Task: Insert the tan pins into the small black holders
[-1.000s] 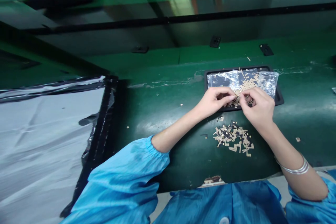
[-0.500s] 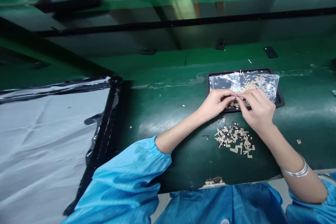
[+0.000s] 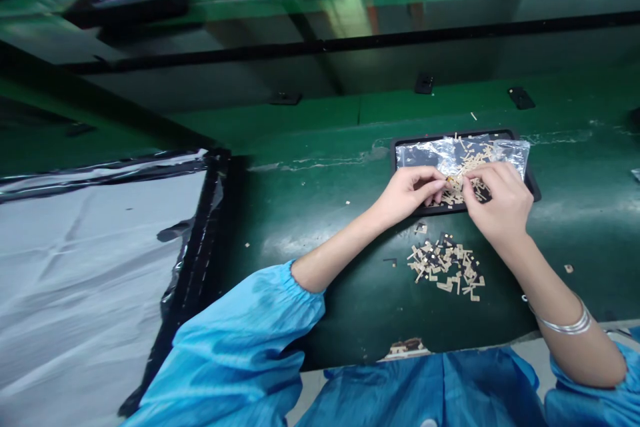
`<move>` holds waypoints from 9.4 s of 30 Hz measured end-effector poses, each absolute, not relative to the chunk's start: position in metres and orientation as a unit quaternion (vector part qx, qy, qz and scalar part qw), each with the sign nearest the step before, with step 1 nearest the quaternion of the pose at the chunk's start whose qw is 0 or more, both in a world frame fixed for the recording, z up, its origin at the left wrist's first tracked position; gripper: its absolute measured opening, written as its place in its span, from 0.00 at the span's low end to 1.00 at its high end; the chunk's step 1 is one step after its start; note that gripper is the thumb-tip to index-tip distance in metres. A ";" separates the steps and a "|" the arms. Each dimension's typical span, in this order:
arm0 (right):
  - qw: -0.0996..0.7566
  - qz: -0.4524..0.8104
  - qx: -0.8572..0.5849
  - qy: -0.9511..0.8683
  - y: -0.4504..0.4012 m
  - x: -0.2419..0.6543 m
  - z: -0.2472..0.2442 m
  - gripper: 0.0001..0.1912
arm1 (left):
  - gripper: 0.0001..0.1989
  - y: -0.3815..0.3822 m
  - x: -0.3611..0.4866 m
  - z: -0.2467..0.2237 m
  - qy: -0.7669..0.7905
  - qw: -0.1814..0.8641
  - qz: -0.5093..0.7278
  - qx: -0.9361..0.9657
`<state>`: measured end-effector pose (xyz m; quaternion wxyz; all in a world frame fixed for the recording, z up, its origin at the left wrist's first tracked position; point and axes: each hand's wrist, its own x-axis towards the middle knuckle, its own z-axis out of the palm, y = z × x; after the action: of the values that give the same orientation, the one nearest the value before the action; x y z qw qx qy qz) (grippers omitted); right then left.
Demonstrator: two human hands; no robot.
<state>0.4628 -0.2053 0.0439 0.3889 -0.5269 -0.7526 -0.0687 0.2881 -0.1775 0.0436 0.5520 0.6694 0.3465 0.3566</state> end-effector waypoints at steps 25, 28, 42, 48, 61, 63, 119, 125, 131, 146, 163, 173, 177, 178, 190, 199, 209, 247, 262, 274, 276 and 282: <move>0.441 0.056 -0.424 -0.789 -0.213 0.454 0.052 0.06 | 0.12 -0.168 0.280 0.047 0.223 0.740 0.249 0.584; 0.469 0.082 -0.439 -0.762 -0.214 0.454 0.053 0.05 | 0.11 -0.171 0.282 0.045 0.275 0.655 0.327 0.623; 0.497 0.112 -0.503 -0.698 -0.211 0.458 0.053 0.05 | 0.06 -0.177 0.281 0.049 0.440 0.265 0.335 0.790; 0.510 0.121 -0.499 -0.690 -0.212 0.457 0.053 0.06 | 0.10 -0.139 0.253 0.050 0.442 0.229 0.388 0.775; 0.475 0.118 -0.460 -0.740 -0.220 0.451 0.052 0.07 | 0.33 -0.017 0.141 0.003 0.854 0.023 0.272 0.442; 0.470 0.121 -0.461 -0.743 -0.220 0.450 0.052 0.07 | 0.36 -0.008 0.138 0.003 0.850 0.013 0.260 0.457; 0.535 0.330 -0.525 -0.574 -0.218 0.455 0.050 0.03 | 0.16 -0.191 0.300 0.041 0.355 0.693 0.433 0.454; 0.511 0.270 -0.556 -0.597 -0.218 0.453 0.056 0.05 | 0.14 -0.190 0.300 0.040 0.353 0.664 0.454 0.477; 0.501 0.273 -0.564 -0.597 -0.218 0.452 0.056 0.05 | 0.10 -0.191 0.301 0.039 0.370 0.643 0.448 0.499; 0.495 0.257 -0.568 -0.605 -0.219 0.452 0.058 0.05 | 0.08 -0.192 0.301 0.040 0.369 0.628 0.458 0.510; 0.496 0.281 -0.568 -0.594 -0.217 0.453 0.058 0.05 | 0.10 -0.190 0.301 0.038 0.345 0.624 0.464 0.526; 0.508 0.307 -0.563 -0.574 -0.215 0.453 0.057 0.04 | 0.09 -0.190 0.301 0.037 0.338 0.620 0.463 0.536; 0.510 0.305 -0.564 -0.573 -0.215 0.453 0.057 0.04 | 0.10 -0.190 0.301 0.038 0.343 0.616 0.460 0.539; 0.510 0.305 -0.563 -0.573 -0.215 0.453 0.057 0.04 | 0.10 -0.190 0.301 0.039 0.344 0.616 0.459 0.540; 0.518 0.311 -0.556 -0.571 -0.214 0.453 0.056 0.05 | 0.12 -0.190 0.300 0.040 0.345 0.610 0.457 0.548; 0.514 0.367 -0.549 -0.548 -0.210 0.457 0.055 0.03 | 0.11 -0.187 0.299 0.039 0.332 0.650 0.455 0.510; 0.471 0.212 -0.604 -0.608 -0.215 0.452 0.061 0.05 | 0.13 -0.188 0.299 0.042 0.322 0.659 0.462 0.499; 0.508 0.420 -0.487 -0.573 -0.209 0.463 0.057 0.07 | 0.24 -0.190 0.300 0.035 0.323 0.509 0.480 0.637; 0.437 0.570 -0.468 -0.514 -0.205 0.463 0.064 0.11 | 0.18 -0.192 0.299 0.033 0.316 0.373 0.510 0.708; 0.460 0.297 -0.503 -0.669 -0.222 0.448 0.056 0.05 | 0.14 -0.163 0.285 0.042 0.389 0.457 0.526 0.602; 0.388 0.235 -0.455 -0.766 -0.228 0.442 0.055 0.05 | 0.12 -0.136 0.280 0.040 0.414 0.432 0.552 0.581; 0.229 0.043 -0.361 -0.903 -0.238 0.431 0.039 0.10 | 0.07 -0.032 0.267 0.014 0.518 0.379 0.567 0.516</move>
<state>0.4309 -0.2380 0.0387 0.2295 -0.3607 -0.9030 0.0429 0.2666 -0.0323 0.0145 0.3787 0.5161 0.5183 0.5670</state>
